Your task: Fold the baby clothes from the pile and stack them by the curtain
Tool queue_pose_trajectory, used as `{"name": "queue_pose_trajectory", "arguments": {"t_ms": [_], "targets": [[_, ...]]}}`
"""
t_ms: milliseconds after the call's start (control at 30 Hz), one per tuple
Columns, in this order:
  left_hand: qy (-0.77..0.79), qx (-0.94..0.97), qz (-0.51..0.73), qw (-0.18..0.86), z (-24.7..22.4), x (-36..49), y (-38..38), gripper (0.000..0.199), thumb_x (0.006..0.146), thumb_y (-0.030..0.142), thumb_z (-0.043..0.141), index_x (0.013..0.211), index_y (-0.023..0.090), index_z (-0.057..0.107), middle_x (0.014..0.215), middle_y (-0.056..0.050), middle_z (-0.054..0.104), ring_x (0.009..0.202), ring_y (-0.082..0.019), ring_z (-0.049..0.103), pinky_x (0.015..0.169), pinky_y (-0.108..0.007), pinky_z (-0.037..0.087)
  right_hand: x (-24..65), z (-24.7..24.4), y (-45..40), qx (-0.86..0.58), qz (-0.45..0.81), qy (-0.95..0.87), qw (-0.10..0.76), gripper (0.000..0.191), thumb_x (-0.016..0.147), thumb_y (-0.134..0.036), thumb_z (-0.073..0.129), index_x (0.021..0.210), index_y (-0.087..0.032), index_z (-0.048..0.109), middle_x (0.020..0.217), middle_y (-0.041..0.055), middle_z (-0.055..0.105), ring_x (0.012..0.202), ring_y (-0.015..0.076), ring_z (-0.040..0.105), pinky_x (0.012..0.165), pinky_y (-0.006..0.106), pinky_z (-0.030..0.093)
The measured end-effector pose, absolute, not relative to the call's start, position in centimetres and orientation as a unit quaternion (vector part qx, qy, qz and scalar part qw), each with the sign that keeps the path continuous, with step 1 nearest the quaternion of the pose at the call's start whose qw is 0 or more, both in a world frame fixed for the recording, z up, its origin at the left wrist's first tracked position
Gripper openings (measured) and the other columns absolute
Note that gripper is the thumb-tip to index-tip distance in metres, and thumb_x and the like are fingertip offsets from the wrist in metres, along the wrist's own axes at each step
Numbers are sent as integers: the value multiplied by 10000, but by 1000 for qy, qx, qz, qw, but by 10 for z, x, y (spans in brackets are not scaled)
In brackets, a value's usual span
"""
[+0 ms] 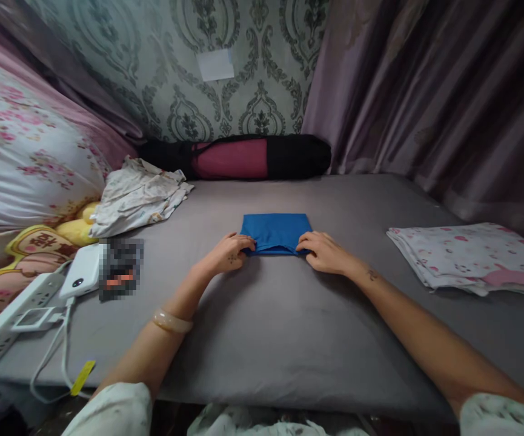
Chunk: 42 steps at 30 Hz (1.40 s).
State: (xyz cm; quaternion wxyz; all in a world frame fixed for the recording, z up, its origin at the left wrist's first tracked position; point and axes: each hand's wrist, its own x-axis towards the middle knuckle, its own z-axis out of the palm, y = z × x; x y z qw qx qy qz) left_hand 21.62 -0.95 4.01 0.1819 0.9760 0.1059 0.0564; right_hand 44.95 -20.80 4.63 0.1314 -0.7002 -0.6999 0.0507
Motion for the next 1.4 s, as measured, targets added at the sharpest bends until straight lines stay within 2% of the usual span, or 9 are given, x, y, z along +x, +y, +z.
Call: {"name": "queue_pose_trajectory", "arguments": {"t_ms": [133, 233, 333, 433, 500, 900, 1000, 1200, 1400], "targets": [[200, 952, 123, 195, 47, 240, -14, 340, 756, 70, 416, 885, 209, 698, 1103, -48, 696, 1034, -191, 633, 958, -310, 463, 442, 53, -184, -741, 43, -652, 154, 297, 812, -122, 428, 808, -219, 709, 1076, 38, 673, 992, 201, 586, 934, 332, 388], [296, 926, 169, 163, 47, 271, -21, 358, 854, 130, 390, 1092, 186, 651, 1087, -83, 692, 1049, -216, 618, 960, -340, 462, 435, 50, -153, -784, -10, -588, 198, 370, 890, -157, 362, 1098, -186, 667, 1229, 65, 630, 1122, 207, 549, 989, 326, 377], [336, 921, 167, 107, 38, 300, -30, 408, 929, 198, 341, 1280, 138, 539, 1350, -140, 558, 1279, -249, 476, 1103, -419, 330, 426, 39, -127, -818, -47, -543, 184, 460, 965, -259, 299, 1359, -132, 500, 1445, 115, 466, 1334, 250, 389, 1100, 405, 279], [355, 924, 136, 54, 21, 315, -37, 514, 967, 311, 284, 1407, 82, 420, 1527, -165, 340, 1439, -302, 231, 1173, -495, 151, 419, 24, -117, -830, -41, -542, 127, 511, 980, -330, 292, 1454, -167, 394, 1547, 109, 315, 1436, 290, 204, 1145, 516, 151], [359, 926, 108, 45, 9, 318, -38, 578, 973, 379, 249, 1450, 74, 366, 1546, -166, 298, 1449, -319, 197, 1175, -508, 116, 417, 14, -117, -831, -29, -547, 100, 520, 981, -352, 282, 1469, -199, 378, 1563, 99, 282, 1447, 293, 170, 1146, 545, 115], [365, 927, 70, 50, 5, 318, -37, 608, 960, 410, 238, 1475, 102, 338, 1556, -168, 272, 1423, -360, 247, 1127, -578, 187, 418, 9, -116, -841, 6, -536, 71, 528, 970, -357, 279, 1471, -229, 386, 1569, 82, 268, 1431, 316, 222, 1139, 571, 128], [367, 925, 82, 58, 9, 315, -36, 598, 947, 423, 300, 1449, 107, 381, 1540, -170, 311, 1408, -342, 288, 1120, -539, 242, 422, 14, -117, -837, 31, -541, 80, 533, 970, -352, 286, 1476, -212, 376, 1565, 102, 274, 1430, 308, 232, 1142, 562, 139], [365, 922, 117, 47, 11, 309, -29, 694, 926, 529, 354, 1474, 104, 318, 1551, -182, 277, 1449, -309, 203, 1173, -482, 138, 437, 13, -122, -856, -33, -504, 107, 576, 974, -333, 256, 1468, -48, 339, 1555, 174, 265, 1447, 279, 190, 1167, 454, 144], [376, 920, 70, 80, 7, 310, -26, 709, 938, 550, 297, 1485, 99, 298, 1551, -187, 272, 1444, -316, 222, 1163, -480, 180, 441, 1, -120, -865, 2, -494, 92, 610, 968, -354, 260, 1459, 1, 328, 1546, 192, 276, 1435, 290, 224, 1163, 409, 183]]}}
